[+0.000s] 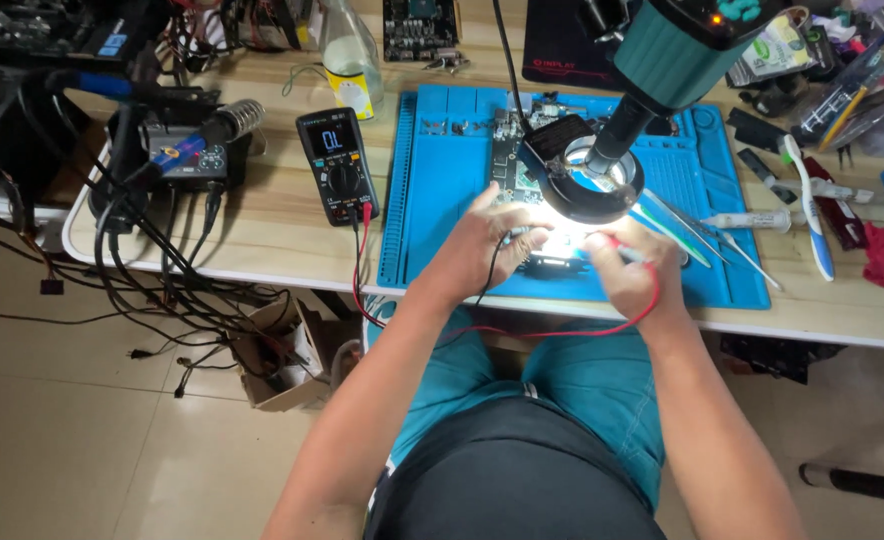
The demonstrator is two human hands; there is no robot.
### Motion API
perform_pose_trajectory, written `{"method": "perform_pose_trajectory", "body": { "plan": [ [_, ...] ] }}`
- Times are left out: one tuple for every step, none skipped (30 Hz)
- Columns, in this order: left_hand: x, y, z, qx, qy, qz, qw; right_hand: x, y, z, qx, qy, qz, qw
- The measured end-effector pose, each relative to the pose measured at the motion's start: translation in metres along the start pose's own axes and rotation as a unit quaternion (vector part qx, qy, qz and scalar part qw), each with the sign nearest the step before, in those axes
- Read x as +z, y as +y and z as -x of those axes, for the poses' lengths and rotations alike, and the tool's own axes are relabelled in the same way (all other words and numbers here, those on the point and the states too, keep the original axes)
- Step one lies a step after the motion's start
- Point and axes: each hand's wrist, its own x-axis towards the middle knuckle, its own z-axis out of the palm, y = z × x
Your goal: Using a multimeter and a digital microscope to diagnose and test components on a computer motherboard
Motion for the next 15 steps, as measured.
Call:
{"method": "perform_pose_trajectory", "body": {
  "plan": [
    [0.007,-0.012,0.0,-0.003,0.014,-0.011,1.0,0.003,-0.001,0.001,-0.055,-0.006,0.032,0.998],
    [0.014,-0.023,-0.001,-0.005,0.029,-0.022,0.999,0.005,-0.001,0.002,-0.11,-0.011,0.063,0.992],
    [0.014,-0.022,0.0,-0.006,0.029,-0.022,0.999,0.006,-0.008,0.001,-0.109,-0.011,0.062,0.992],
    [0.014,-0.021,0.0,-0.008,0.037,-0.037,0.999,0.007,-0.014,0.001,-0.15,-0.012,0.061,0.987],
    [0.013,-0.019,-0.001,-0.008,0.046,-0.052,0.998,0.007,-0.021,0.0,-0.191,-0.012,0.06,0.98],
    [0.012,-0.017,-0.001,-0.008,0.045,-0.052,0.998,0.008,-0.018,0.0,-0.19,-0.011,0.06,0.98],
    [0.011,-0.014,0.0,-0.001,0.051,-0.057,0.997,0.009,-0.016,0.0,-0.201,-0.015,0.064,0.977],
    [0.011,-0.011,0.0,0.005,0.056,-0.062,0.996,0.009,-0.013,0.0,-0.212,-0.019,0.067,0.975],
    [0.009,-0.009,0.0,0.005,0.056,-0.063,0.996,0.01,-0.014,0.001,-0.212,-0.019,0.067,0.975],
    [0.008,-0.007,0.001,0.003,0.053,-0.063,0.997,0.01,-0.014,0.001,-0.218,-0.017,0.068,0.973],
    [0.006,-0.006,0.0,0.002,0.05,-0.063,0.997,0.011,-0.014,0.002,-0.225,-0.015,0.069,0.972],
    [0.005,-0.004,0.001,0.003,0.05,-0.064,0.997,0.012,-0.009,0.003,-0.226,-0.014,0.07,0.972],
    [0.003,-0.002,0.0,-0.002,0.046,-0.063,0.997,0.014,-0.005,0.004,-0.229,-0.011,0.085,0.97],
    [0.002,0.0,-0.001,-0.006,0.042,-0.063,0.997,0.015,-0.001,0.004,-0.233,-0.008,0.101,0.967],
    [0.0,0.004,-0.002,-0.003,0.043,-0.064,0.997,0.014,-0.001,0.004,-0.235,-0.005,0.102,0.967]
  ]
}}
